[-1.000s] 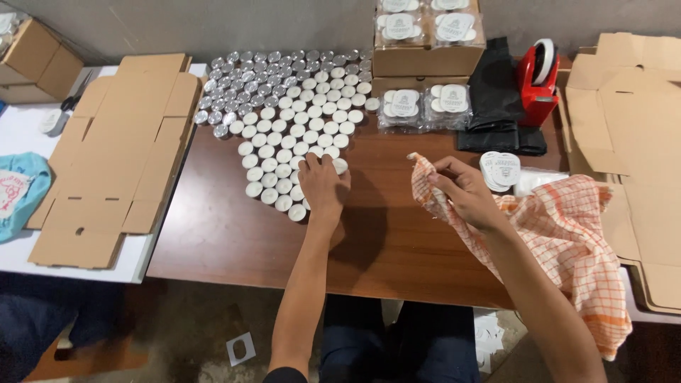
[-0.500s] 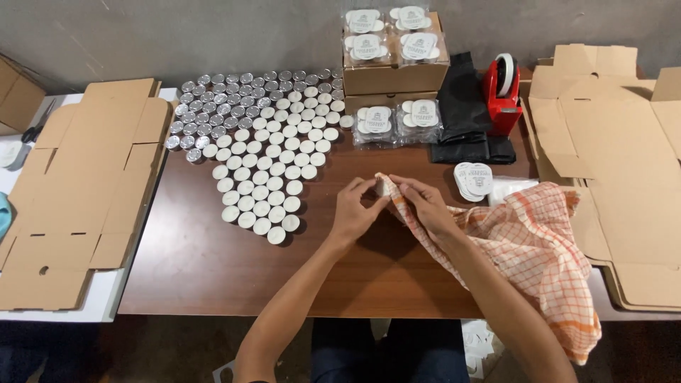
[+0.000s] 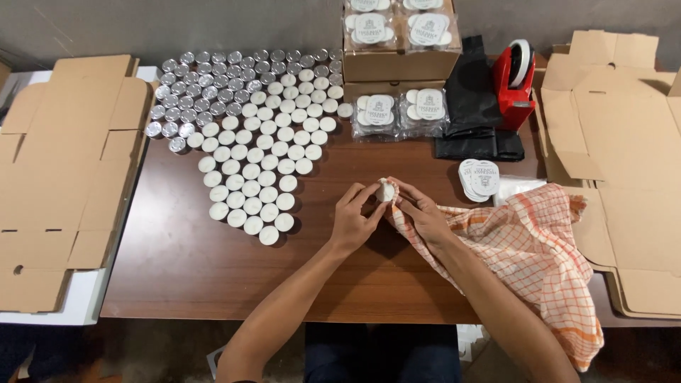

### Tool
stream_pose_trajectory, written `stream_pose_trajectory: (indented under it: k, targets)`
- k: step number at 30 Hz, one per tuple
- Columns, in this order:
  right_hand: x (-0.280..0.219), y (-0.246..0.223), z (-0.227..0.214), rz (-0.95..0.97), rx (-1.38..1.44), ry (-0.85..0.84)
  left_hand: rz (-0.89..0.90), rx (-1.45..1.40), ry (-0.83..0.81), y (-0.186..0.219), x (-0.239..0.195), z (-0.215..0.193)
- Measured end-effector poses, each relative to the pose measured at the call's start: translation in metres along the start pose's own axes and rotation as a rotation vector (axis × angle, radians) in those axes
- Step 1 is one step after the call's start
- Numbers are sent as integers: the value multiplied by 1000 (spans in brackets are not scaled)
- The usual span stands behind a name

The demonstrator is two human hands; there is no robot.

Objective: Cleaning individual tea light candles with a cloth and packaging them into small plastic bags.

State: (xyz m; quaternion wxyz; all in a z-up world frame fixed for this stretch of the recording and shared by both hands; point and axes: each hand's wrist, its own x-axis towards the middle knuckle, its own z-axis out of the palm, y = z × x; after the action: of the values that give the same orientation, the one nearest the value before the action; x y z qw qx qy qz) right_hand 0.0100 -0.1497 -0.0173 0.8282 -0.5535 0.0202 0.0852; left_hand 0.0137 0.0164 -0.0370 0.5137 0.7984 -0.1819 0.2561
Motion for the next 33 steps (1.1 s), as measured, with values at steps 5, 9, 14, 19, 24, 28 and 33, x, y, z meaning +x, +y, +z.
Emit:
stream_pose_trajectory:
  k: [5, 9, 14, 19, 24, 28, 33]
  targets:
    - [3, 31, -26, -31, -22, 19, 4, -14, 7, 0, -3, 2]
    - [11, 49, -41, -57, -32, 50, 2, -34, 20, 7, -2, 0]
    - [-1, 23, -16, -75, -53, 34, -2, -27, 23, 3, -4, 0]
    - [-2, 30, -19, -110, -143, 111, -33, -53, 29, 1, -7, 2]
    - [-3, 22, -16, -75, -133, 82, -3, -2, 51, -4, -11, 5]
    - [4, 33, -30, -32, -36, 89, -8, -37, 37, 4, -8, 4]
    - [-3, 7, -15, 122, 238, 16, 70, -15, 69, 3, -10, 8]
